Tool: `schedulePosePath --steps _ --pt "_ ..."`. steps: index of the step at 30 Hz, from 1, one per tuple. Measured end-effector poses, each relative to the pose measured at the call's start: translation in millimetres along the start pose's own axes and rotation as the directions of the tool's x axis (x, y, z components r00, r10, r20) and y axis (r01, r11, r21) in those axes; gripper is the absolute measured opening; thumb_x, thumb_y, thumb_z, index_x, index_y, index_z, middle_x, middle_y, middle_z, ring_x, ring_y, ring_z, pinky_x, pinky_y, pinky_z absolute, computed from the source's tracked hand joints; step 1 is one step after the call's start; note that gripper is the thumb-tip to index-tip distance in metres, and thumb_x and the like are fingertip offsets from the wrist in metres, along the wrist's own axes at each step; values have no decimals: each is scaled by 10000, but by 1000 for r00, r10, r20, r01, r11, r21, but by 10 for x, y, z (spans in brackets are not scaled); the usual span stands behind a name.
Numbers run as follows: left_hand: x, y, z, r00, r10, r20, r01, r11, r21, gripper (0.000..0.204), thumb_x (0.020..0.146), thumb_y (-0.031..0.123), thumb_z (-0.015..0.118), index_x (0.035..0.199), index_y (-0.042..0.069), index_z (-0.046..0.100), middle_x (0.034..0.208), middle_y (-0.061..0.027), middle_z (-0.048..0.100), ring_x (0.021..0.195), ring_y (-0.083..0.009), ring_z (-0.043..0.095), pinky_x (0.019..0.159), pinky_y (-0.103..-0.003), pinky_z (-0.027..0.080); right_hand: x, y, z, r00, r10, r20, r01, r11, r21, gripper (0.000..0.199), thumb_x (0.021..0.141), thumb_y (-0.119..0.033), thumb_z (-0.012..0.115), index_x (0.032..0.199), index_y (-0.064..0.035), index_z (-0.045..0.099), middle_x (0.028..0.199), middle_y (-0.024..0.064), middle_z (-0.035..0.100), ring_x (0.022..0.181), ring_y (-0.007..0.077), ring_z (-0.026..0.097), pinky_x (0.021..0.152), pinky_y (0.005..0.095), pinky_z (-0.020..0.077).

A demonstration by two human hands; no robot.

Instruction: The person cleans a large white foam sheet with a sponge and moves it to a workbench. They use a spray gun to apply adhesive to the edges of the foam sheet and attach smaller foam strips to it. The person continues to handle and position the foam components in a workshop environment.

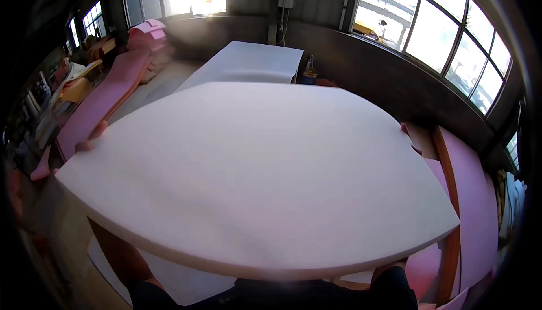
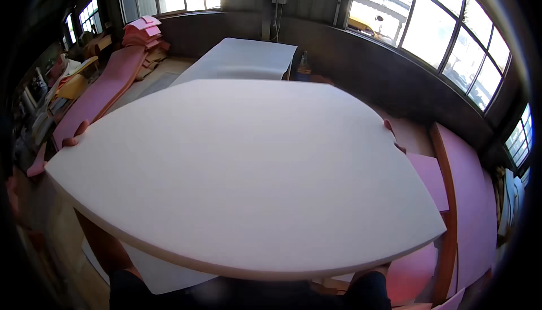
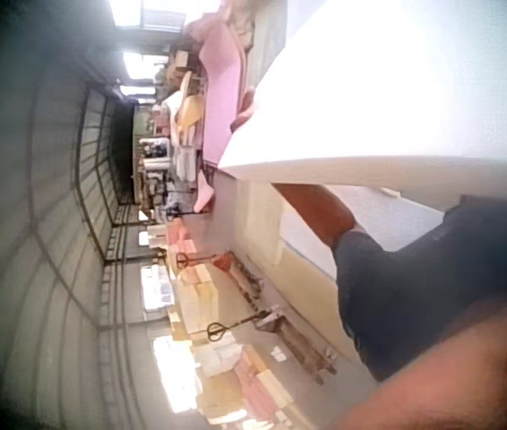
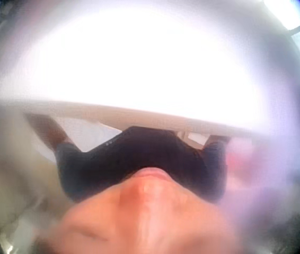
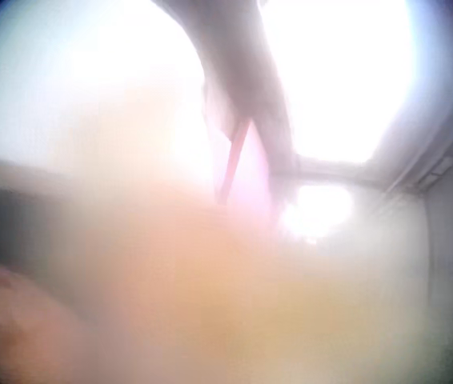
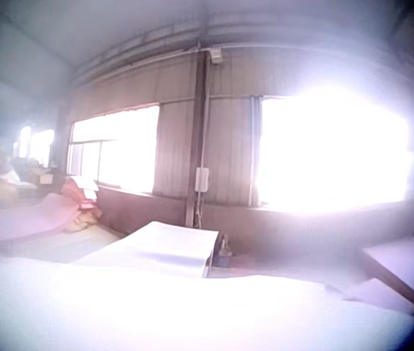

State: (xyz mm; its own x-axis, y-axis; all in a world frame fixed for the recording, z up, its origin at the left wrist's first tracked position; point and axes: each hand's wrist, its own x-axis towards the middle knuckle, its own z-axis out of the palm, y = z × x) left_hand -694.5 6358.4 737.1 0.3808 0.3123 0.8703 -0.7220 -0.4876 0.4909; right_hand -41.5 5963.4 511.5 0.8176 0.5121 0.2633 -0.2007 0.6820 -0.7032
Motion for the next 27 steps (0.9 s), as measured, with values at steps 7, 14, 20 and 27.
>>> schedulePosePath --steps 7,14,20,27 --pt "-1254 -144 -680 805 -393 -445 443 896 11 640 819 407 563 1369 97 457 1475 -213 361 1349 -385 383 1090 -541 330 1975 1996 924 968 117 224 -158 972 172 655 949 -549 461 1367 -45 468 1416 156 458 1264 357 453 1050 517 384" --pt "-2399 -2414 19 94 -620 -779 789 523 -321 1017 553 28 677 1494 100 299 1372 -95 477 1296 -291 437 1084 -412 372 2306 4525 1631 617 632 469 -783 435 444 884 869 -720 459 1394 -9 438 1448 150 435 1314 374 403 1084 551 326" --pt "-2785 -3625 230 -105 -678 -728 706 465 -535 758 723 -77 609 1428 74 374 1324 -111 526 1213 -290 511 1030 -414 411 2361 5730 1927 311 897 -315 -948 270 -168 744 825 -498 708 1347 -18 481 1328 138 533 1190 297 509 1030 483 389" --pt "-2363 -3714 386 -101 -328 -939 851 460 -252 503 911 111 654 1363 35 446 1238 -104 590 1106 -229 578 955 -364 468 2446 5322 2123 488 837 -249 -872 451 -191 435 840 -189 767 1193 -22 576 1077 90 639 901 188 622 685 341 512"
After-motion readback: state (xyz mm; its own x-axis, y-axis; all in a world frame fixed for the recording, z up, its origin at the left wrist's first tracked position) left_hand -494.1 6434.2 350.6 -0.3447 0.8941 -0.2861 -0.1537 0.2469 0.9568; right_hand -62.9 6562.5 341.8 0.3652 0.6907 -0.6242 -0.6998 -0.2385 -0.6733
